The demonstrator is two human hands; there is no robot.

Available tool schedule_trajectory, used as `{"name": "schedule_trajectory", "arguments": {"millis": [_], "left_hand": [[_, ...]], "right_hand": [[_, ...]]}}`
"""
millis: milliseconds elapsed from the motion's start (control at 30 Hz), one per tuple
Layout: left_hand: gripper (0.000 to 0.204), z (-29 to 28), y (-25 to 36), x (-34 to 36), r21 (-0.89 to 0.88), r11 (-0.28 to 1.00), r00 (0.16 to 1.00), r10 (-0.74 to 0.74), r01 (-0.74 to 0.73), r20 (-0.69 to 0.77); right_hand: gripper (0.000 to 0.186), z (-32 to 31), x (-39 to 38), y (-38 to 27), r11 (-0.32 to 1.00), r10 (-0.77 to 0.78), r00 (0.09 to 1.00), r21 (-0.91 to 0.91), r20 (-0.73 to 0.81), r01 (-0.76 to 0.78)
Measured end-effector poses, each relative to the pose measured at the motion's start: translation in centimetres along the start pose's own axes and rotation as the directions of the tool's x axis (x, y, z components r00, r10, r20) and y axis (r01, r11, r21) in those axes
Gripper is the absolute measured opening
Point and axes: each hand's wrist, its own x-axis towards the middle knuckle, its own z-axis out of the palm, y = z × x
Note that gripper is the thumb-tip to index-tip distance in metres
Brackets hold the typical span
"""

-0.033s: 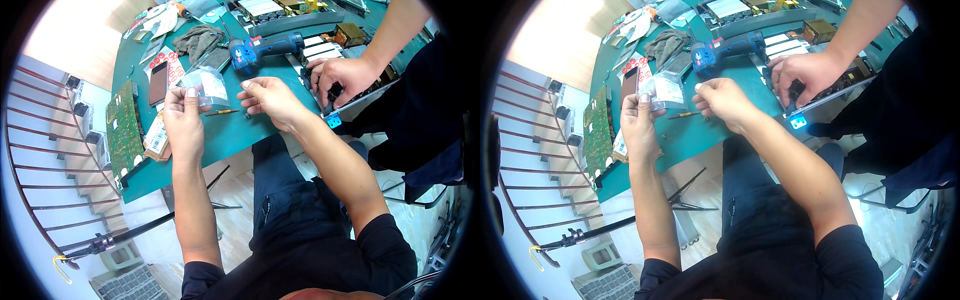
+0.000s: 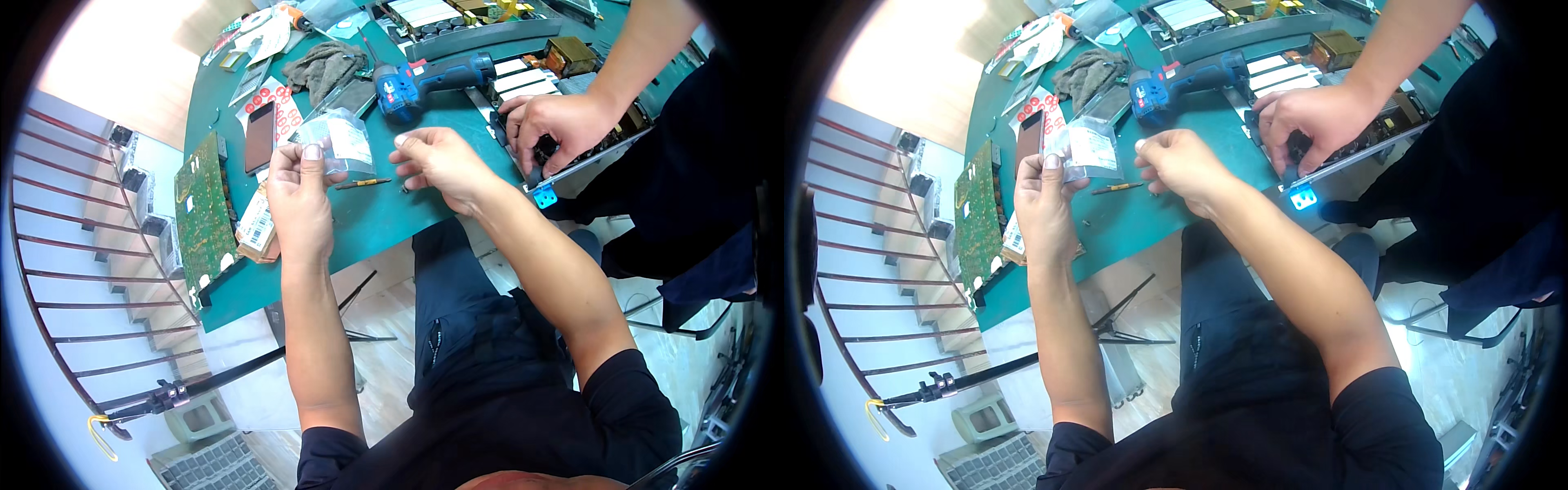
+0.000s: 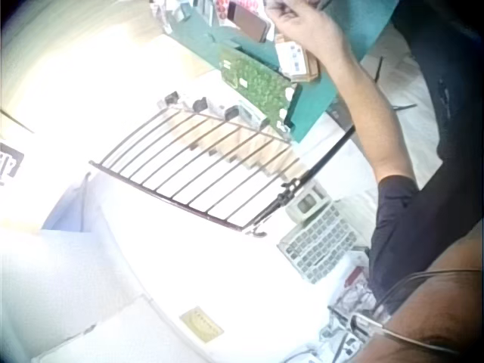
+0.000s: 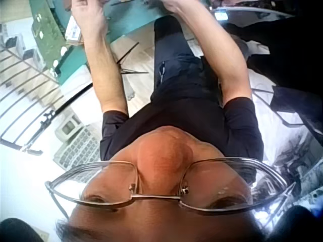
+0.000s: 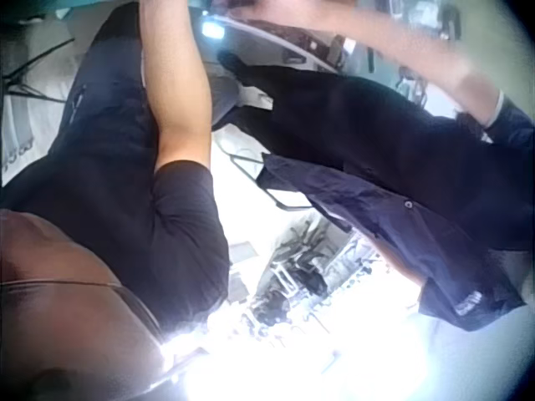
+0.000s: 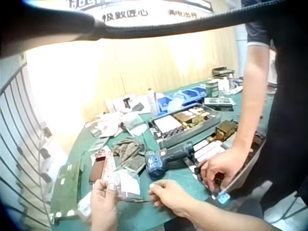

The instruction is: The person repairs electronic components by using an electric screwdriver to remove screws from a circuit board, handling various small parts and fasteners, and working on an internal assembly of a large device.

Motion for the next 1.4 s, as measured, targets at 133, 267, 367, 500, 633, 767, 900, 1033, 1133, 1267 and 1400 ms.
{"name": "schedule_trajectory", "arguments": {"millis": [133, 267, 367, 500, 633, 767, 900, 1033, 1133, 1267, 1400], "left_hand": [[0.020, 0.0, 0.4, -0.7, -0.116, 0.993, 0.996, -0.002, 0.012, 0.088], [0.020, -0.3, 1.0, -1.5, 0.000, 1.000, 0.993, -0.021, 0.021, 0.119], [0.020, -0.7, 1.5, -2.3, 0.164, 0.985, 0.986, -0.084, 0.060, 0.144], [0.022, -1.1, 1.2, -2.7, 0.073, 0.977, 0.943, -0.214, 0.202, 0.254], [0.022, 0.4, 0.7, -2.7, 0.197, 0.958, 0.949, -0.247, 0.209, 0.194], [0.021, 0.8, -2.0, -1.9, 0.002, 0.950, 0.927, -0.307, 0.314, 0.214], [0.023, 1.8, -3.9, -1.8, -0.209, 0.878, 0.892, -0.378, 0.430, 0.249], [0.023, 1.7, -4.7, -1.1, -0.118, 0.887, 0.876, -0.405, 0.446, 0.263], [0.022, 1.5, -3.8, -0.6, -0.016, 0.889, 0.853, -0.435, 0.458, 0.289], [0.028, 0.8, -2.9, 0.1, 0.118, 0.901, 0.838, -0.432, 0.417, 0.334], [0.029, 0.6, -3.0, 0.0, 0.239, 0.913, 0.836, -0.400, 0.329, 0.375]], "right_hand": [[0.035, 0.0, -0.4, 0.9, 0.970, 0.082, 0.982, 0.211, 0.168, -0.117], [0.023, -0.8, -0.9, 1.9, 0.890, -0.064, 0.989, 0.456, 0.134, -0.004], [0.018, -1.9, -2.0, 2.0, 0.893, -0.129, 0.990, 0.442, 0.063, 0.088], [0.015, -2.8, -3.1, 1.8, 0.910, -0.184, 0.983, 0.384, 0.030, 0.158], [0.015, -3.4, -2.7, 1.4, 0.949, -0.215, 0.977, 0.234, -0.013, 0.212], [0.017, -3.9, -2.7, -0.7, 0.954, -0.300, 0.952, 0.003, -0.056, 0.301], [0.019, -4.2, -1.7, -1.0, 0.950, -0.307, 0.950, -0.083, -0.063, 0.302], [0.020, -4.9, -0.4, 0.2, 0.972, -0.169, 0.983, -0.178, -0.070, 0.155], [0.020, -4.9, 0.2, 1.4, 0.974, -0.168, 0.972, -0.181, -0.165, 0.138], [0.019, -4.7, 0.3, 2.3, 0.982, -0.145, 0.974, -0.144, -0.173, 0.121], [0.019, -4.8, 0.6, 3.1, 0.987, -0.149, 0.975, -0.081, -0.162, 0.137]]}}
